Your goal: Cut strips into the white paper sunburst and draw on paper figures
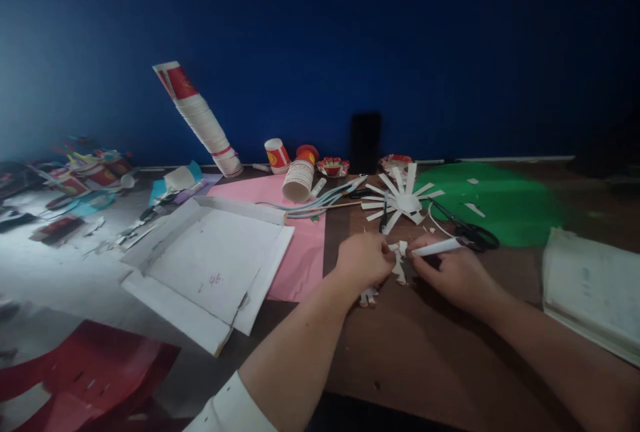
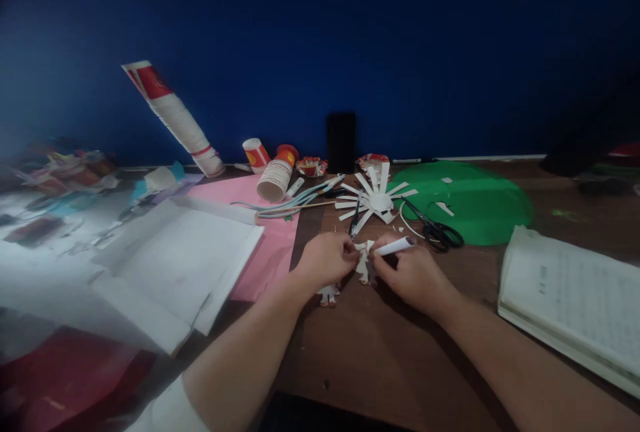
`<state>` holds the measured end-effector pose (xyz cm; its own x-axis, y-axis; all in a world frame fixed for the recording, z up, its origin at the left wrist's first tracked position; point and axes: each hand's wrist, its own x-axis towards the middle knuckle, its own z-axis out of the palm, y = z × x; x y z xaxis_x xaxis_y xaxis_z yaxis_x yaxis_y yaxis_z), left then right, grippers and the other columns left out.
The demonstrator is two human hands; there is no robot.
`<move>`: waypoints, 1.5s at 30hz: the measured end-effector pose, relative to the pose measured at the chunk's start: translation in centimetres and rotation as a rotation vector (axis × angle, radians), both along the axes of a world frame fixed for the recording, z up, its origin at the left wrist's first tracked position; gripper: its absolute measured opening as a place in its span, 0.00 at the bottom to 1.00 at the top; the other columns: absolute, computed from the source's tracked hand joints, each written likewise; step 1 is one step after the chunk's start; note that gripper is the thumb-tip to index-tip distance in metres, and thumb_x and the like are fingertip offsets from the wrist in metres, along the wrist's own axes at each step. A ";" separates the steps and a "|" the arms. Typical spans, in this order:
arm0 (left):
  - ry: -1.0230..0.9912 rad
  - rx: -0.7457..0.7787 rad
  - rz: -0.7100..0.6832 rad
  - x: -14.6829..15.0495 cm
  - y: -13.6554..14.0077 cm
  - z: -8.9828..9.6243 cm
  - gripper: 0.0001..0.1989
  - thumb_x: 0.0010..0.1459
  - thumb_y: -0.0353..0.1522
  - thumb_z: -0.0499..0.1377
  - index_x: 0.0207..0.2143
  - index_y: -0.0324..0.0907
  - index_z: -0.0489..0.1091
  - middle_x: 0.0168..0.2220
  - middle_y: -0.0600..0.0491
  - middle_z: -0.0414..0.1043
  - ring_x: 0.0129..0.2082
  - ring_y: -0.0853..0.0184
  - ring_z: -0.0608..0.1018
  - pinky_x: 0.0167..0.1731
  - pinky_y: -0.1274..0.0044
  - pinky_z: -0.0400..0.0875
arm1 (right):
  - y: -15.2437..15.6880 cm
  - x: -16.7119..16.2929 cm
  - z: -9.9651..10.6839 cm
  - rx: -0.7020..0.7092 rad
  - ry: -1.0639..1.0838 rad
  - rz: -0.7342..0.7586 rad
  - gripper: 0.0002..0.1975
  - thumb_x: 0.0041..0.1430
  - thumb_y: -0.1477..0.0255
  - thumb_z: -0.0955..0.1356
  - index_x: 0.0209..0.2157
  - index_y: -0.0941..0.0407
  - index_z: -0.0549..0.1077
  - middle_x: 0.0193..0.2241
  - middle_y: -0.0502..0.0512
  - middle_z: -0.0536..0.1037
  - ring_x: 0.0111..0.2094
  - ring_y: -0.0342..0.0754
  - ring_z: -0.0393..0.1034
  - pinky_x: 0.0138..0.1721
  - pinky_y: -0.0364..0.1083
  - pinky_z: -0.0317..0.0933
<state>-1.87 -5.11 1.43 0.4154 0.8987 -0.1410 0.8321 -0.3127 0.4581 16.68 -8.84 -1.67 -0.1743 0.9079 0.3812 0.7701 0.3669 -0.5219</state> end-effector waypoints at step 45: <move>0.009 0.004 0.016 0.1 0.0 0.0 0.14 0.55 0.38 0.54 0.37 0.45 0.77 0.37 0.48 0.81 0.41 0.57 0.81 0.41 0.71 0.74 | 0.3 -0.1 0.2 0.002 0.031 -0.020 0.09 0.60 0.66 0.65 0.30 0.51 0.75 0.29 0.53 0.82 0.32 0.53 0.77 0.36 0.49 0.69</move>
<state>-1.81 -5.12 1.47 0.3999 0.9057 -0.1408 0.8410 -0.3015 0.4493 16.58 -8.52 -1.51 -0.1442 0.9103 0.3880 0.7608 0.3527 -0.5447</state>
